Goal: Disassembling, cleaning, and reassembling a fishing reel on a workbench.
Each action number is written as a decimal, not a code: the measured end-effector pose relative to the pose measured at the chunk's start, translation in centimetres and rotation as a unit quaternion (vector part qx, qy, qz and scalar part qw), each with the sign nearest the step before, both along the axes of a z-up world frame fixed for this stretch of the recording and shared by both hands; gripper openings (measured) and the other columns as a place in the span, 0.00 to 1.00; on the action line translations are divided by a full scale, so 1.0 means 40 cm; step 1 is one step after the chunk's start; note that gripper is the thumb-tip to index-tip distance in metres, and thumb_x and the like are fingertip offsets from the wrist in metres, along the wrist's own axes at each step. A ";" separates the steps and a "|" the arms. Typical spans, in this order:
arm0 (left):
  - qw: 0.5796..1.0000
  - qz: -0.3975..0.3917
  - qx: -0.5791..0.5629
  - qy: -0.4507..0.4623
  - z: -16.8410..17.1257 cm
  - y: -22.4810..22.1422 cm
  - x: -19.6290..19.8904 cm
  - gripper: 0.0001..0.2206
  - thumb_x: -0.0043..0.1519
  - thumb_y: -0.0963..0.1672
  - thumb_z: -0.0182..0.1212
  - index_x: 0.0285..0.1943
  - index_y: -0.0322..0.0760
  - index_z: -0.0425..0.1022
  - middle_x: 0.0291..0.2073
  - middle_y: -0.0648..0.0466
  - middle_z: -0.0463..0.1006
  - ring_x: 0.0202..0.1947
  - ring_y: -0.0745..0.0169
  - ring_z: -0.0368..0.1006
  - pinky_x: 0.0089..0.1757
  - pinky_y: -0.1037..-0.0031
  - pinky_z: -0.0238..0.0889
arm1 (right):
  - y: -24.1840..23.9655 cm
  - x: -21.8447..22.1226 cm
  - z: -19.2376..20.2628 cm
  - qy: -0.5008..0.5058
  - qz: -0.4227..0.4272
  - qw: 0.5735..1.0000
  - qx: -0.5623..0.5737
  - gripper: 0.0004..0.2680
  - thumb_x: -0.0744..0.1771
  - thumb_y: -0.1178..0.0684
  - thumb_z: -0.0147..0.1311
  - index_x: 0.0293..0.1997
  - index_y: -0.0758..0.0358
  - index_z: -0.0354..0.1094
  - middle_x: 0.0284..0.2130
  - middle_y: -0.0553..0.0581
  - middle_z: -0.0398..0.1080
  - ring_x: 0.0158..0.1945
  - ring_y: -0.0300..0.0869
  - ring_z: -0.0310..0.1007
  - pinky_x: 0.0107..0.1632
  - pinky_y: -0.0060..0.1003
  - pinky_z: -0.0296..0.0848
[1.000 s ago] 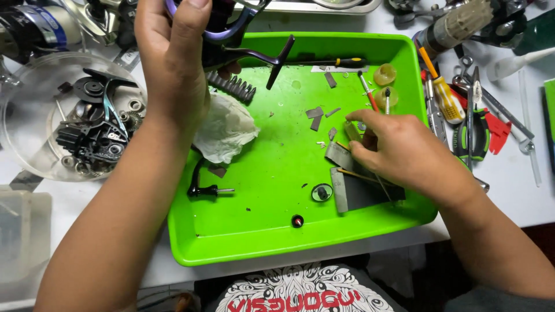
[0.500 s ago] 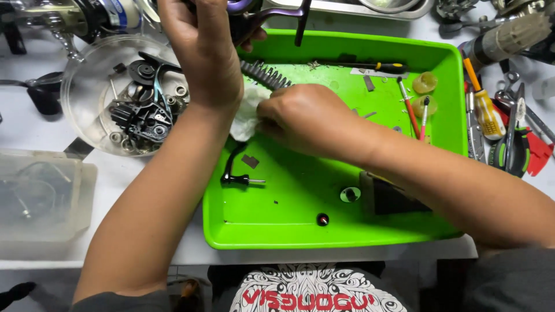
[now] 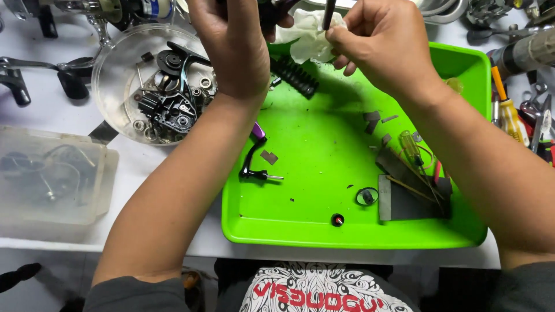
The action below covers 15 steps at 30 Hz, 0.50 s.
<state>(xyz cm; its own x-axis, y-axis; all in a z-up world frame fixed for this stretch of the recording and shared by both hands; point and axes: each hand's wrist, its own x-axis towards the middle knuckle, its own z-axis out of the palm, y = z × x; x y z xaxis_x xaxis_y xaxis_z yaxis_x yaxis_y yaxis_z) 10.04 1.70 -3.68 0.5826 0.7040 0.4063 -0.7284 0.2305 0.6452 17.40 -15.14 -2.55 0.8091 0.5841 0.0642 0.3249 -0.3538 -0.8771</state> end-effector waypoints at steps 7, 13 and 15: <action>1.000 -0.003 0.025 0.003 -0.019 0.003 0.003 0.12 0.63 0.48 0.59 0.41 0.43 0.60 0.27 0.52 0.68 0.23 0.60 0.68 0.25 0.63 0.76 | -0.019 -0.011 -0.043 -0.263 0.112 0.952 -0.108 0.05 0.69 0.56 0.71 0.36 0.61 0.77 0.27 0.51 0.74 0.29 0.36 0.67 0.31 0.34 0.61; 1.000 -0.013 0.023 0.005 -0.026 0.004 0.004 0.13 0.62 0.48 0.62 0.40 0.43 0.60 0.26 0.52 0.69 0.22 0.57 0.70 0.25 0.63 0.73 | -0.033 -0.026 -0.027 -0.350 0.159 0.912 -0.144 0.07 0.68 0.57 0.67 0.50 0.66 0.80 0.35 0.59 0.78 0.35 0.49 0.77 0.39 0.41 0.70; 1.000 -0.017 0.020 0.006 -0.018 0.003 0.001 0.13 0.61 0.47 0.63 0.40 0.43 0.60 0.26 0.52 0.69 0.23 0.57 0.71 0.25 0.63 0.73 | -0.048 -0.042 0.003 -0.348 0.167 0.912 -0.141 0.10 0.68 0.58 0.65 0.54 0.70 0.78 0.39 0.61 0.79 0.38 0.50 0.78 0.43 0.42 0.73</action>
